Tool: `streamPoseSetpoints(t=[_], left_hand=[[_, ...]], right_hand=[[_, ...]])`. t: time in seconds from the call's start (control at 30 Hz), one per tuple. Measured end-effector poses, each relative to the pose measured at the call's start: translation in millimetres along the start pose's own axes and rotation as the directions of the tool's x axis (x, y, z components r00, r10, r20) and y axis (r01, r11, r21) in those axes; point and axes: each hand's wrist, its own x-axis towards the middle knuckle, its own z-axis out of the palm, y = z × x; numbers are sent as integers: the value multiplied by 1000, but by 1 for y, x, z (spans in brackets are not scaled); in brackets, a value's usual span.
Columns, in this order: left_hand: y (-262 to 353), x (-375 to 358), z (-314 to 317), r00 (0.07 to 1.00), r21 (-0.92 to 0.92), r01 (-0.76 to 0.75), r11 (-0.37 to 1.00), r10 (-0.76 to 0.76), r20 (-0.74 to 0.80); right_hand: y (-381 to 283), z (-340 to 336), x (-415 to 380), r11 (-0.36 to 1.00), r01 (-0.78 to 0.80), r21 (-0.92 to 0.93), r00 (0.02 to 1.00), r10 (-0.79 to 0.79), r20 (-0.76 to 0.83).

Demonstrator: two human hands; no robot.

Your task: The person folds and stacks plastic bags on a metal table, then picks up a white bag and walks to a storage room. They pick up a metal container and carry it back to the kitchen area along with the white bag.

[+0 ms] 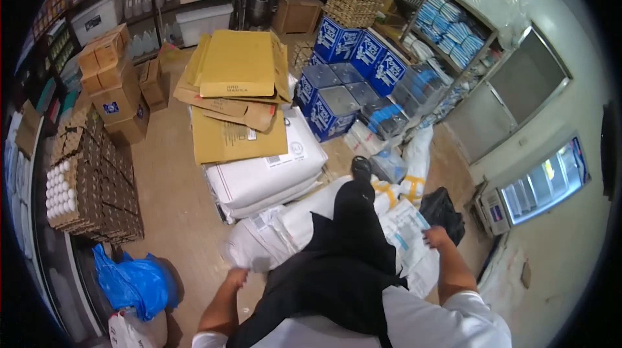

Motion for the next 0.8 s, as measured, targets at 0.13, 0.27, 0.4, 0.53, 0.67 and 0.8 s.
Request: streamPoseSetpoints(t=[0.13, 0.27, 0.4, 0.53, 0.67, 0.8], left_hand=[[-100, -2, -7, 920, -394, 330, 858, -200, 336], [-43, -63, -41, 955, -316, 172, 933, -236, -178], [54, -31, -53, 672, 252, -194, 948, 316, -670], [402, -26, -67, 253, 477, -582, 659, 704, -664], [682, -4, -89, 116, 853, -320, 413, 910, -397], [737, 119, -112, 594, 715, -86, 693, 612, -522]], right_hand=[[-112, 39, 27, 888, 454, 65, 889, -457, 38], [-219, 61, 23, 895, 436, 95, 870, -446, 209], [-288, 57, 114, 845, 319, 430, 832, -467, 299], [-424, 23, 212, 752, 505, 424, 705, -642, 300], [-604, -11, 373, 645, 594, 480, 599, -754, 271], [-673, 51, 561, 501, 36, 865, 829, -499, 255]])
